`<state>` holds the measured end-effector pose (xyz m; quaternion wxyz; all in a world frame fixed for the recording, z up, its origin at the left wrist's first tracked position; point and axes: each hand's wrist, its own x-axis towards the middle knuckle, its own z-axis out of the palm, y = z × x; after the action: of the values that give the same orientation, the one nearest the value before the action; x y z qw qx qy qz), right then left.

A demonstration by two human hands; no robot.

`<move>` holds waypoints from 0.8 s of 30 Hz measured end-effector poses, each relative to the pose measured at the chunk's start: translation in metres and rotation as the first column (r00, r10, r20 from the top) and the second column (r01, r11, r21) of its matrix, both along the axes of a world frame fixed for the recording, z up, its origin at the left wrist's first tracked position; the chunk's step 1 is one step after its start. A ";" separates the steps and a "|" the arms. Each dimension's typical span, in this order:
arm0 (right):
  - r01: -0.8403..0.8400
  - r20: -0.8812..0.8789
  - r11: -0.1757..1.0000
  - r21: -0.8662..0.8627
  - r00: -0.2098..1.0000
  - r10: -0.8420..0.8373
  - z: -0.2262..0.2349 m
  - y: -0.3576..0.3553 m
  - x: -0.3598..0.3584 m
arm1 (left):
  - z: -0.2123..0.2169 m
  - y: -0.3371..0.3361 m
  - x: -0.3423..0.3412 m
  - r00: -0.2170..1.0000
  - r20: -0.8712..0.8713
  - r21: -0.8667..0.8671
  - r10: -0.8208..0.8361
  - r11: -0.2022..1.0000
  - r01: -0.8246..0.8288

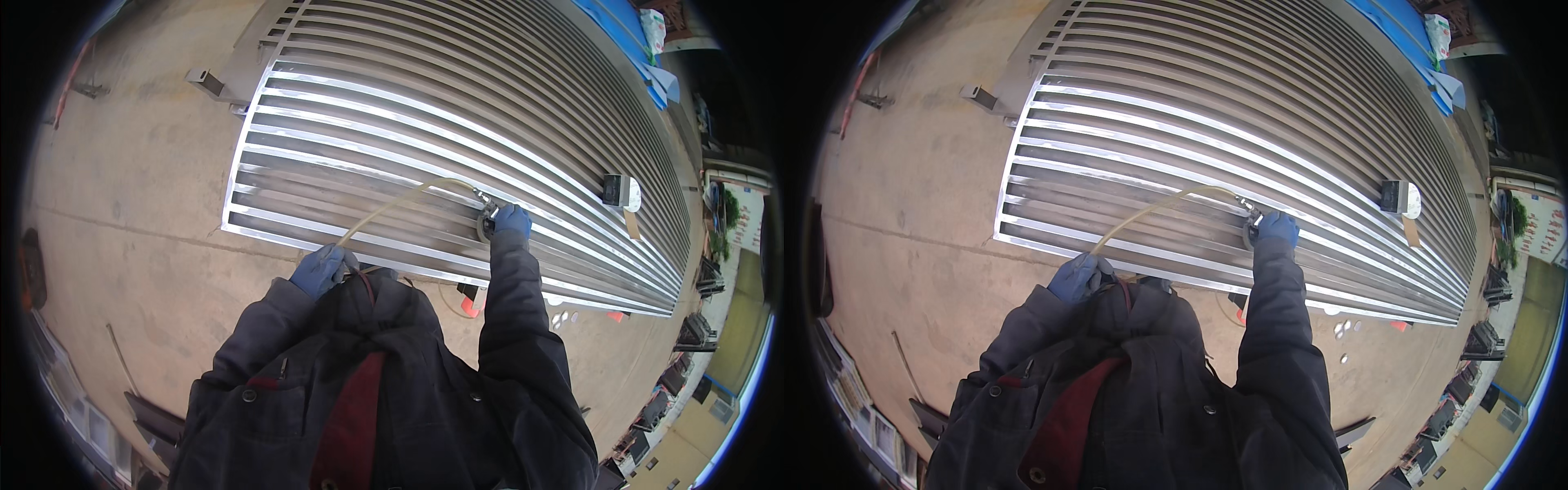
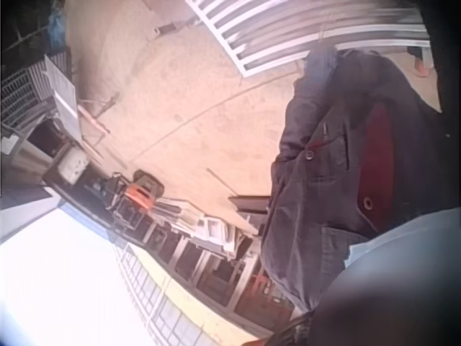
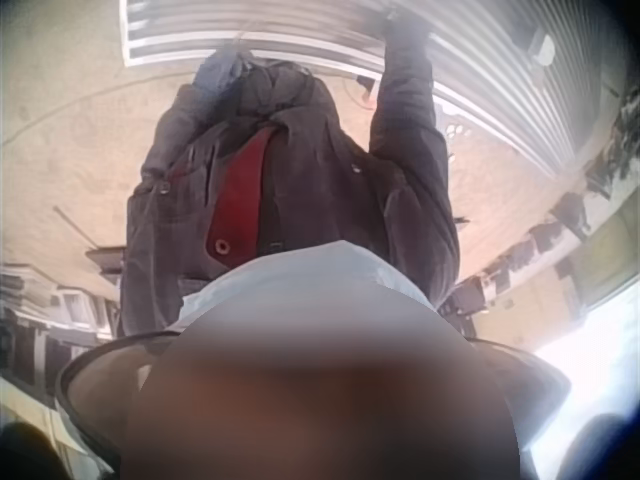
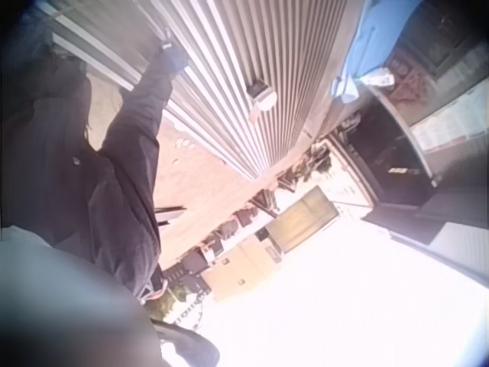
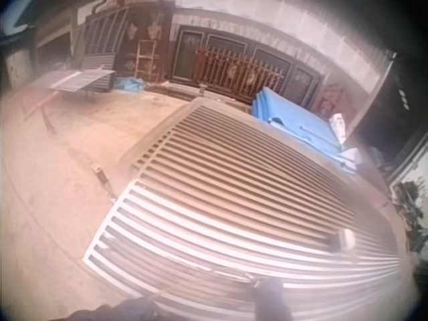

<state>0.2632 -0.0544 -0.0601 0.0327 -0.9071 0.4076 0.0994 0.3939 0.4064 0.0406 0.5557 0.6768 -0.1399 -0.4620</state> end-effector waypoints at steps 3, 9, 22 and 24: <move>0.134 0.110 0.991 -0.005 0.985 -0.133 -0.004 0.014 0.010 | 0.002 0.010 0.004 0.919 -0.328 -0.079 0.218 0.963 -0.257; 0.194 0.052 0.980 -0.037 0.980 -0.192 0.013 -0.014 -0.001 | -0.013 -0.009 -0.005 0.991 -0.128 0.088 -0.047 0.994 0.059; 0.108 0.184 0.994 0.010 0.977 -0.109 -0.004 0.018 0.003 | -0.019 0.025 0.014 0.943 -0.260 0.106 0.209 0.976 -0.188; 0.056 0.194 0.998 0.022 0.979 -0.059 0.003 -0.005 -0.014 | -0.021 0.011 0.007 0.970 -0.228 -0.037 0.084 0.995 -0.095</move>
<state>0.2491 -0.0593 -0.0567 0.0824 -0.9000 0.4278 0.0128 0.4007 0.4171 0.0196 0.6042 0.6120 -0.0559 -0.5073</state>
